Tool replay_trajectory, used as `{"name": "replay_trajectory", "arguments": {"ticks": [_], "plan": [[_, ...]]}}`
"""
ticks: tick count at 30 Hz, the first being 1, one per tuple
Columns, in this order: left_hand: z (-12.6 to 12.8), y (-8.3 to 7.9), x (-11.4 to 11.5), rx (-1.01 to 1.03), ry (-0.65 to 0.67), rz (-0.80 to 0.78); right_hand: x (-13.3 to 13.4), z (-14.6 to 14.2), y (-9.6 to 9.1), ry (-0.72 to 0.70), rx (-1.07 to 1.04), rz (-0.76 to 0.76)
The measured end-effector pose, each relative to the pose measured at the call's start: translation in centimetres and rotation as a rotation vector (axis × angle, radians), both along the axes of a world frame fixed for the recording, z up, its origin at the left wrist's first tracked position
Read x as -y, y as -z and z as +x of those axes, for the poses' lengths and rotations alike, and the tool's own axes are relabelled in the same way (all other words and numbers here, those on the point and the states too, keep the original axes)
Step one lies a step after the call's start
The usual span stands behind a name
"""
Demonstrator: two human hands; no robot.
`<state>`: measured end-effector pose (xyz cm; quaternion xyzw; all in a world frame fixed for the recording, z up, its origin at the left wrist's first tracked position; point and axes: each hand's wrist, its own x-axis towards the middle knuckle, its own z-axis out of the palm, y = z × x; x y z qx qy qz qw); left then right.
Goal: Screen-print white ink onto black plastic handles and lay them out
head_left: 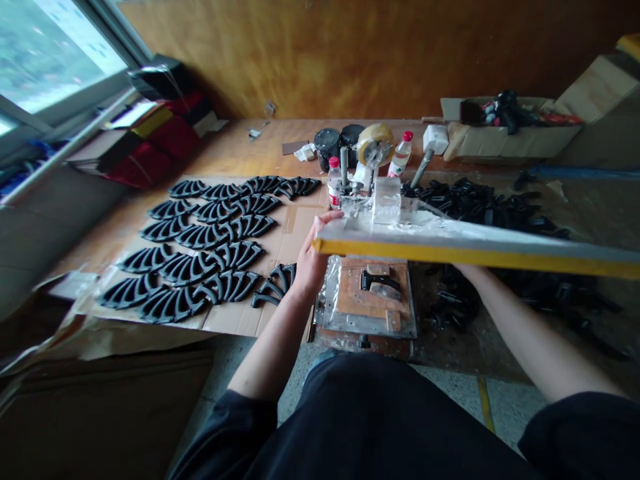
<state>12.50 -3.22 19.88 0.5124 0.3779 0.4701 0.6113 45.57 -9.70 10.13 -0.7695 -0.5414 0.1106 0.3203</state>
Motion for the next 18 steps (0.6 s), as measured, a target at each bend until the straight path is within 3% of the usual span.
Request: {"name": "replay_trajectory", "arguments": {"ticks": [3,5,7,10,12,13,15,18], "plan": [[1.3,-0.7,-1.2,0.006,-0.005,0.035,1.9,-5.5,3.5,-0.237,0.123,-0.073],[1.5,0.2,-0.6,0.011,-0.046,-0.009,2.6,-9.0,4.6,-0.368,0.287,-0.147],[1.3,2.2,1.3,-0.025,-0.018,-0.121,2.8,-11.3,4.6,-0.398,0.404,-0.252],[0.5,5.9,5.4,-0.159,0.294,-0.442,2.6,-13.6,3.1,-0.377,0.414,-0.364],[-0.2,7.9,7.6,-0.167,0.379,-0.602,2.4,-15.7,1.8,-0.425,0.378,-0.316],[-0.6,8.7,8.2,-0.139,0.326,-0.636,2.2,-17.2,1.2,-0.475,0.363,-0.262],[-2.2,10.1,8.5,-0.095,0.092,-0.634,1.6,-20.7,0.3,-0.602,0.335,-0.152],[-6.8,12.3,7.3,-0.158,-0.229,-0.601,-0.5,-25.9,0.3,-0.788,0.24,-0.074]]}}
